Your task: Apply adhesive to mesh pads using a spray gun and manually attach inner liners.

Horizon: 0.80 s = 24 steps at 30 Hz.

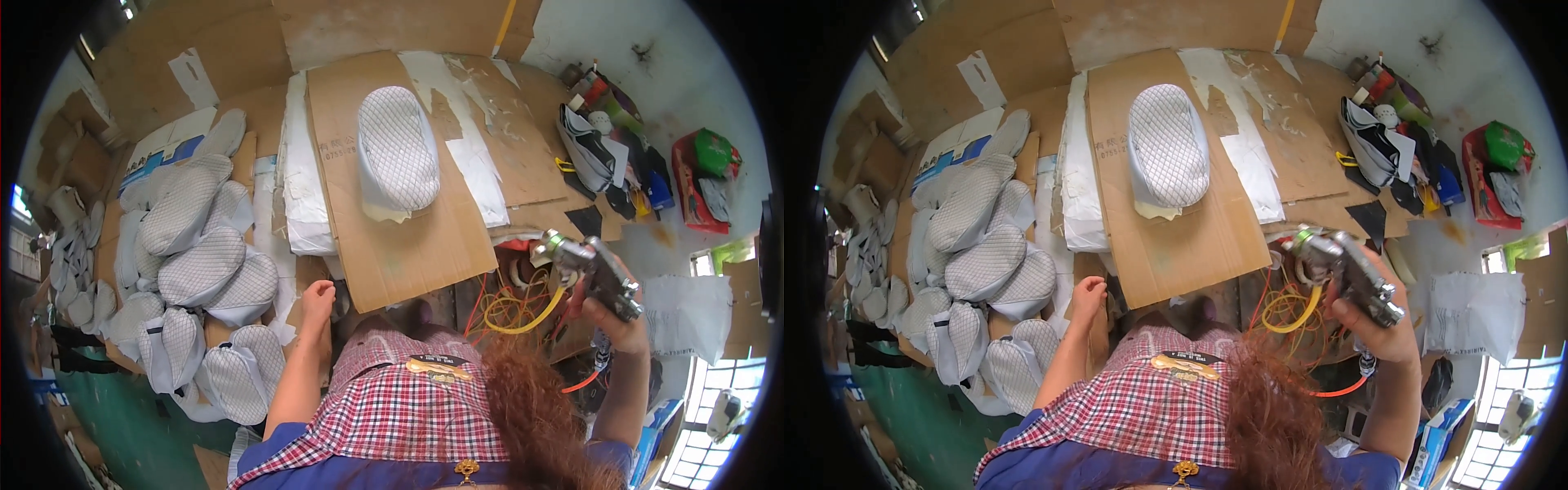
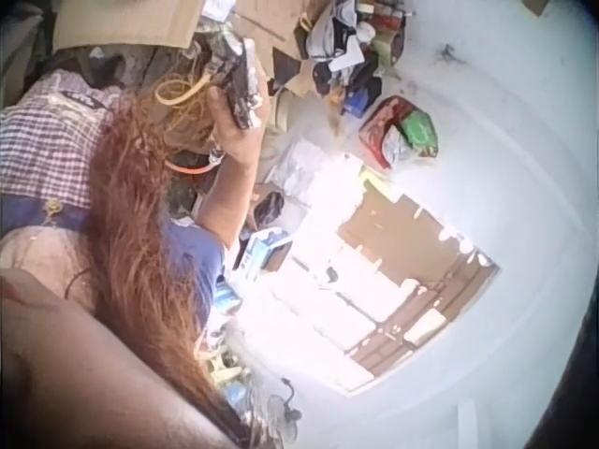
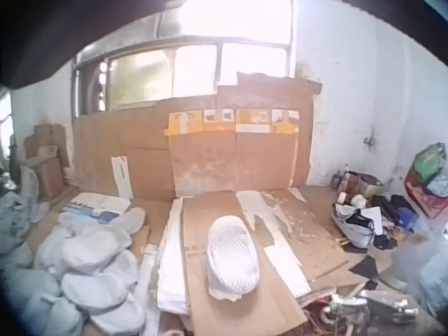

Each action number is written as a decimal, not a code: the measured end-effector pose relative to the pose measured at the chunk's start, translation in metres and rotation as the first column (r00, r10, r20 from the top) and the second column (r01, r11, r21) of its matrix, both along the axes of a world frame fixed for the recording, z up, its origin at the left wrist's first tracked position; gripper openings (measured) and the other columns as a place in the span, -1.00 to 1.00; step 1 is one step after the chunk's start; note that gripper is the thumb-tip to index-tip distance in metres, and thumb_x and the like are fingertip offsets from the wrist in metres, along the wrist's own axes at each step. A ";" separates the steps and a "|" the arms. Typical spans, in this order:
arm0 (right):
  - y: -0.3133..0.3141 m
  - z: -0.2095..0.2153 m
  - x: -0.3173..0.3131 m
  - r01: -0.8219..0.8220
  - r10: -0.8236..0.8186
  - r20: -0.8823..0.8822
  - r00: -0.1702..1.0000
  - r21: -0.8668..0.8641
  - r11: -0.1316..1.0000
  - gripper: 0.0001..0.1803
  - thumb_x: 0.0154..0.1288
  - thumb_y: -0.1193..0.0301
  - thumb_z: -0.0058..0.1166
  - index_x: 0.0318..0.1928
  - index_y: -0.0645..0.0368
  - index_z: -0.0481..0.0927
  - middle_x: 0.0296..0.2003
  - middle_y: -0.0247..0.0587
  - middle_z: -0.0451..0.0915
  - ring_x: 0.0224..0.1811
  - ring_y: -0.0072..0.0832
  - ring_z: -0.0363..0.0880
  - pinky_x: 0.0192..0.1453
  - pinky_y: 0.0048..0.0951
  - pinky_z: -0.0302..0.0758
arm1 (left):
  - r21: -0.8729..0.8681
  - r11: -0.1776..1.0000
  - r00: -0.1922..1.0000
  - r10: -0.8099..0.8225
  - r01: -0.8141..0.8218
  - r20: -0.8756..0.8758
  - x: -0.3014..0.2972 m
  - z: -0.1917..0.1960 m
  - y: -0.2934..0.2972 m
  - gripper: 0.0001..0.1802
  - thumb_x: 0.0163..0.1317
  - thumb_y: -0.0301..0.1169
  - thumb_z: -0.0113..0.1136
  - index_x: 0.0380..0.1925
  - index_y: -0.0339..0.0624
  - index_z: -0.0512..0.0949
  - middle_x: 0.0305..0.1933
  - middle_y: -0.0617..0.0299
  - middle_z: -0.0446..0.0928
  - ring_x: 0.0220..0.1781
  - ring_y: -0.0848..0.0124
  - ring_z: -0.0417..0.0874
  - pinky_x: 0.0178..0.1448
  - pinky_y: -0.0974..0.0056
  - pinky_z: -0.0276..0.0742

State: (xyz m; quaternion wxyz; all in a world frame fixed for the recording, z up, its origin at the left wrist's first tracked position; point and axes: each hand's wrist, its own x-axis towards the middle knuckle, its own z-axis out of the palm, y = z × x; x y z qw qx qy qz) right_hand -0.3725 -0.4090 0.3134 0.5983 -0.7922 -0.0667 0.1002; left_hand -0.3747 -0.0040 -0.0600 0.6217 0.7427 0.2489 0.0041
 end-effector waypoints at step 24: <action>-0.082 -0.012 0.121 -0.321 0.325 0.003 0.946 0.171 0.932 -0.33 -0.02 0.60 0.14 0.17 0.31 0.24 -0.36 -0.26 0.47 -0.38 -0.59 0.46 -0.25 -0.58 0.45 | -0.567 0.653 0.840 0.523 -0.501 -0.140 0.176 0.094 -0.173 -0.90 -0.01 -0.47 0.11 -0.45 -0.14 0.42 -0.57 0.30 0.44 -0.61 0.48 0.44 -0.50 0.40 0.32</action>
